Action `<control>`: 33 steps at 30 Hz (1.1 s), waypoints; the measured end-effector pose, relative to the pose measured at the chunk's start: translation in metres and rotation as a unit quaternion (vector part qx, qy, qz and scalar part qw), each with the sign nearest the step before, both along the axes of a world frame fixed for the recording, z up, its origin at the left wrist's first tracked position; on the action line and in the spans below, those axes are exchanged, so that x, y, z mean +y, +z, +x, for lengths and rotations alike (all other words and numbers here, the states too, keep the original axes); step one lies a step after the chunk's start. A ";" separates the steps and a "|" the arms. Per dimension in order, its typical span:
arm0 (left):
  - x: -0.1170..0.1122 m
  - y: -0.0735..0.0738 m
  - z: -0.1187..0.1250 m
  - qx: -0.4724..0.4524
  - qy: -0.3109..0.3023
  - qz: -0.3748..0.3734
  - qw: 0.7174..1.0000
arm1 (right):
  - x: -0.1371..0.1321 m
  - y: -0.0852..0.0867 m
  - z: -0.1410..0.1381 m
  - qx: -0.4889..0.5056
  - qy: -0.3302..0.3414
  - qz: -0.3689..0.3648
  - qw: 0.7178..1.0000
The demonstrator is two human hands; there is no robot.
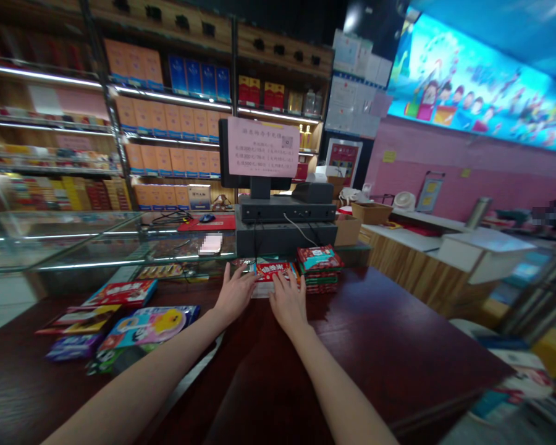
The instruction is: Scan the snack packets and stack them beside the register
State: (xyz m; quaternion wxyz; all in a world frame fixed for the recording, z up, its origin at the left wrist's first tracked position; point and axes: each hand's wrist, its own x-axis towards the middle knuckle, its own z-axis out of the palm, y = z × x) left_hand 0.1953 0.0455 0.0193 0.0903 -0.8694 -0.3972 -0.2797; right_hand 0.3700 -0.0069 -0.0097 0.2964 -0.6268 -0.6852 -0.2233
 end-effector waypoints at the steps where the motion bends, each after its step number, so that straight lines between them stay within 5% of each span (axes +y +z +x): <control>1: 0.000 0.000 0.000 0.003 0.001 -0.003 1.000 | 0.000 0.001 0.000 0.000 -0.001 -0.001 1.000; 17: 0.004 -0.008 0.002 0.028 -0.001 -0.016 0.999 | 0.009 0.001 0.004 -0.017 -0.006 -0.006 1.000; 33: 0.004 0.002 -0.012 0.044 0.012 -0.033 0.998 | 0.006 0.009 -0.004 -0.022 0.008 -0.021 1.000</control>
